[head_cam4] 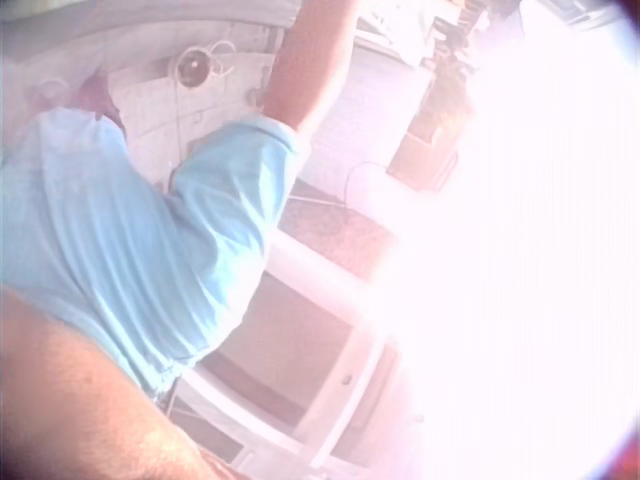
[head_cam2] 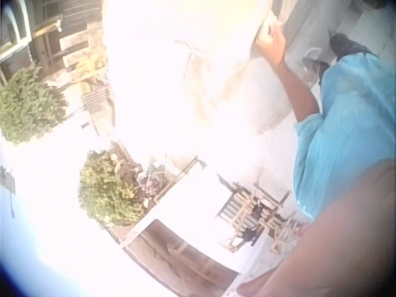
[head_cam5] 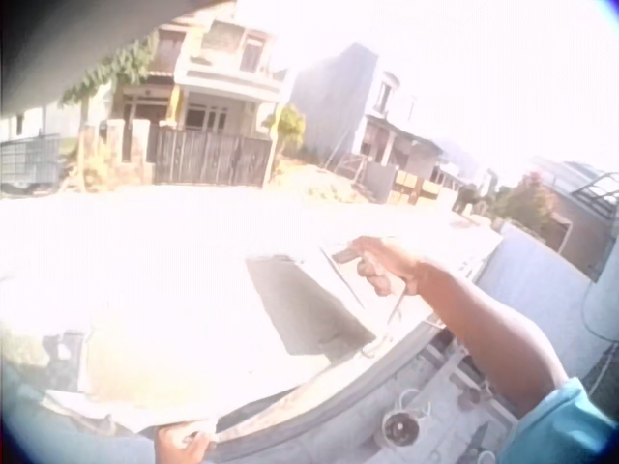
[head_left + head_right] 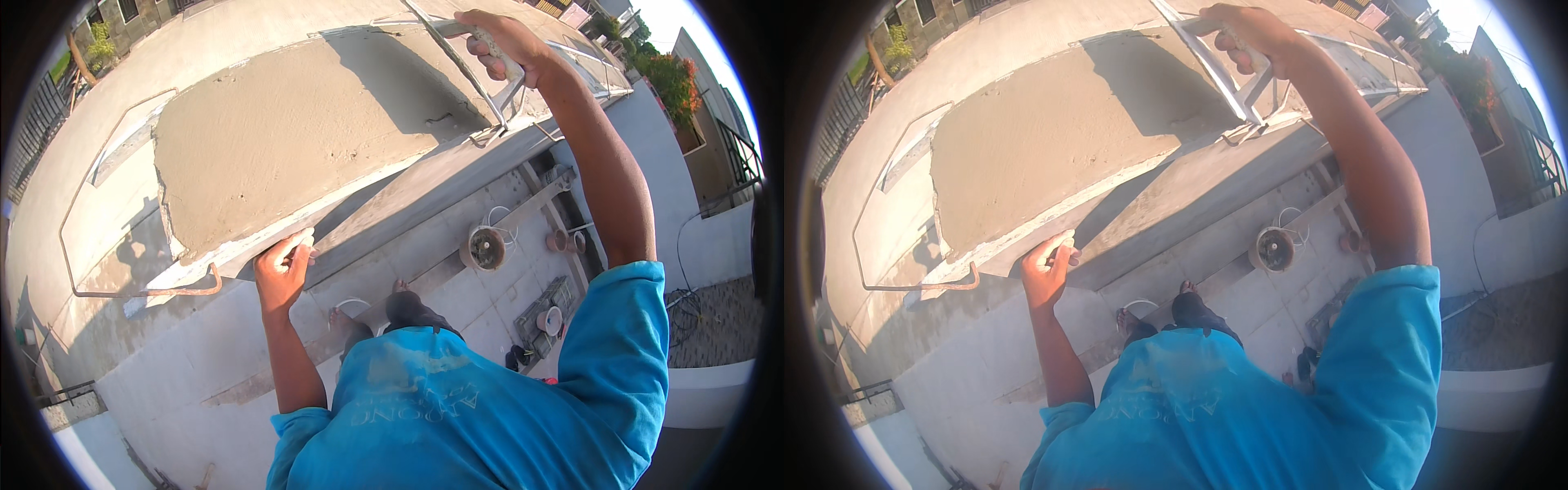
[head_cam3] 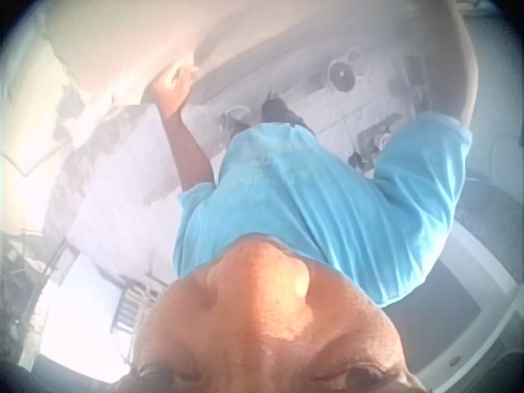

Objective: The person scoops wet cement from a bucket with a trowel and spreads it onto a curved rooftop surface. They repeatedly smooth the cement with a large flat trowel, working along the edge and across the surface to create an even layer.

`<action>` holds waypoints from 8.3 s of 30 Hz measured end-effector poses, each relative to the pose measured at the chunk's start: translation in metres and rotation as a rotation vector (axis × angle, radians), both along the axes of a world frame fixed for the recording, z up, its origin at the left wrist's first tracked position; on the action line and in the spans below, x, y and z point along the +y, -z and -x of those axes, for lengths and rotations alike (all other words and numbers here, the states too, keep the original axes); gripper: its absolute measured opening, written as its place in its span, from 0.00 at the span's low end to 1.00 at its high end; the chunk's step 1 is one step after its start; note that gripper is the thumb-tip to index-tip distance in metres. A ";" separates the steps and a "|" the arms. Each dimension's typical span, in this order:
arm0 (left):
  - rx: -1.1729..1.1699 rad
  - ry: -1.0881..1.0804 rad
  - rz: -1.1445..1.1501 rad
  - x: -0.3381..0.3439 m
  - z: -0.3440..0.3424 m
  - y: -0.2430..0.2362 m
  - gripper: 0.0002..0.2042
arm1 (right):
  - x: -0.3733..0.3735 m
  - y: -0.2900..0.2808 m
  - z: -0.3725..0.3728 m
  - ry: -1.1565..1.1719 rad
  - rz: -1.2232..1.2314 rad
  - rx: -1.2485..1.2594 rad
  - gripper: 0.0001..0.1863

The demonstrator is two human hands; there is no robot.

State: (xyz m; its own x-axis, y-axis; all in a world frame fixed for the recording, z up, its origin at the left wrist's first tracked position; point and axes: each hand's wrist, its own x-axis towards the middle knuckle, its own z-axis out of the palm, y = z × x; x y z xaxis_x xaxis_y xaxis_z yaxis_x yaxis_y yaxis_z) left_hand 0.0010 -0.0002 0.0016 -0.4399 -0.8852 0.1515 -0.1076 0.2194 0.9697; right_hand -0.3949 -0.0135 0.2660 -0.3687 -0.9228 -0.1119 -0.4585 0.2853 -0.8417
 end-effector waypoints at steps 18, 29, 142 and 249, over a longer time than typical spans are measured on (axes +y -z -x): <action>-0.030 -0.043 -0.049 0.004 0.001 -0.001 0.10 | -0.013 -0.047 -0.001 -0.362 0.063 0.525 0.27; 0.136 -0.163 0.158 0.007 0.006 0.028 0.06 | -0.032 -0.044 0.024 -0.381 -0.340 0.662 0.25; 0.093 -0.154 0.000 0.009 0.012 0.013 0.14 | 0.020 0.022 -0.102 -0.303 0.007 -0.245 0.14; -0.270 -1.305 0.310 0.048 0.185 -0.187 0.19 | 0.361 0.304 0.461 1.086 -0.011 0.253 0.21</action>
State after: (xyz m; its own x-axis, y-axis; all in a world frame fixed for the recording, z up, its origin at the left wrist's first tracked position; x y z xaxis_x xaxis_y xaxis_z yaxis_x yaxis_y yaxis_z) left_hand -0.1842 0.0481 0.1881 0.6336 -0.6211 0.4613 -0.5781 0.0162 0.8158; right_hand -0.8559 0.3475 -0.0383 -0.9926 -0.0963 0.0744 -0.1192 0.6457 -0.7542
